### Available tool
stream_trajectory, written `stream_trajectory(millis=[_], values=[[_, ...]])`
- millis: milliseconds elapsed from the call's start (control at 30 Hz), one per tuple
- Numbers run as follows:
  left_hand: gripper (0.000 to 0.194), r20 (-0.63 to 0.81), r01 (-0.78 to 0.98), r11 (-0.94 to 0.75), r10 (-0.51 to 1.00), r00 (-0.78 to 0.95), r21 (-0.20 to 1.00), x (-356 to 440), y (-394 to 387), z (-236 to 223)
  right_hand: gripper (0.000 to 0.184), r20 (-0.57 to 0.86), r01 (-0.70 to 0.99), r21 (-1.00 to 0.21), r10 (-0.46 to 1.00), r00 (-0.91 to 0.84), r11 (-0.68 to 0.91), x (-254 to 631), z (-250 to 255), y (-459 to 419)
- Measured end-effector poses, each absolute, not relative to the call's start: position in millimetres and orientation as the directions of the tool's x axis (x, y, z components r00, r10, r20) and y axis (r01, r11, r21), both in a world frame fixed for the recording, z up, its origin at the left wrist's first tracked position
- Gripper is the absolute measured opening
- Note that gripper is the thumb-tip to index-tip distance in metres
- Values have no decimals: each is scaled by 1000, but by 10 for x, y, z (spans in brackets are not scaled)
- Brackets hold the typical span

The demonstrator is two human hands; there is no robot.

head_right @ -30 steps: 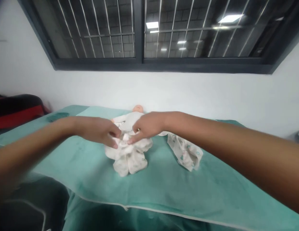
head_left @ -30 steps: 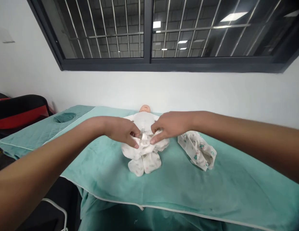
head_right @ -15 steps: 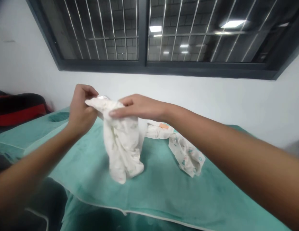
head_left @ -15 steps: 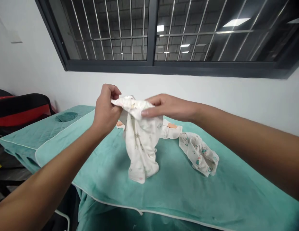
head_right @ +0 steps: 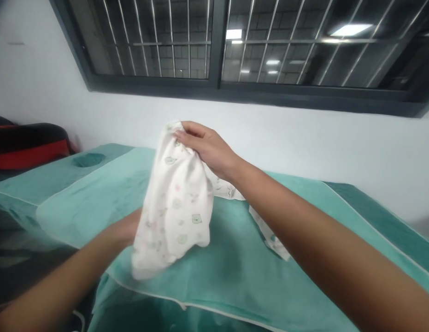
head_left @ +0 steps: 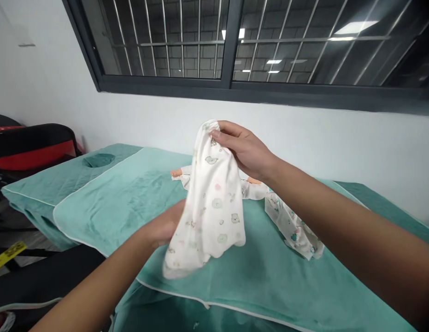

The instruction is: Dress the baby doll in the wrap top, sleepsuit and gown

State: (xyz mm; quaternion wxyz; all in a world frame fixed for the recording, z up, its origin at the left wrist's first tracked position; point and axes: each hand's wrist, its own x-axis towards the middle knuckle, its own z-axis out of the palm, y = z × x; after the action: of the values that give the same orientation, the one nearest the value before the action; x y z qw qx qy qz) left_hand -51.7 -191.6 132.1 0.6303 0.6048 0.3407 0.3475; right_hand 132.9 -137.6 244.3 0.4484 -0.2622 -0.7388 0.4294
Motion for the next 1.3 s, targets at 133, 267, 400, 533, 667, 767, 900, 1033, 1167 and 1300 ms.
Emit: stream_trajectory(millis=[133, 267, 400, 533, 667, 767, 900, 1033, 1167, 1300], values=[[44, -83, -6, 88, 954, 289, 996, -628, -1950, 1321, 31, 342, 135, -900, 862, -374, 415, 1596, 2298, -1233], [36, 0, -40, -8, 981, -193, 999, -790, -1822, 1379, 33, 75, 487, -845, 951, -299, 220, 1921, 2052, -1181], [31, 88, -6, -91, 975, -203, 996, -765, -1708, 1403, 35, -154, 425, -903, 870, -468, 69, 1913, 1767, -1229], [37, 140, 80, -143, 990, 33, 987, -635, -1622, 1424, 35, -69, 41, -998, 840, -538, -56, 1688, 1614, -1295], [35, 210, 342, -260, 962, 176, 903, -667, -1534, 1400, 42, -192, 153, -981, 733, -653, -120, 1610, 1514, -1360], [32, 241, 609, -262, 963, 118, 749, -839, -1447, 1313, 51, -244, 187, -970, 653, -717, -157, 1656, 1402, -1385], [27, 280, 670, -132, 953, -117, 730, -1083, -1323, 1178, 39, -50, -10, -997, 797, -602, -70, 1657, 1228, -1300], [27, 97, 361, 73, 897, -432, 930, -1087, -1267, 1023, 34, 127, -63, -992, 877, -464, 111, 1533, 1029, -1064], [34, -288, 14, 298, 932, -219, 954, -922, -1292, 780, 30, 170, 284, -911, 900, -401, 299, 1455, 762, -790], [51, -126, 202, 176, 963, -238, 963, -768, -1322, 658, 34, 278, 546, -691, 871, -405, 474, 1476, 527, -594]])
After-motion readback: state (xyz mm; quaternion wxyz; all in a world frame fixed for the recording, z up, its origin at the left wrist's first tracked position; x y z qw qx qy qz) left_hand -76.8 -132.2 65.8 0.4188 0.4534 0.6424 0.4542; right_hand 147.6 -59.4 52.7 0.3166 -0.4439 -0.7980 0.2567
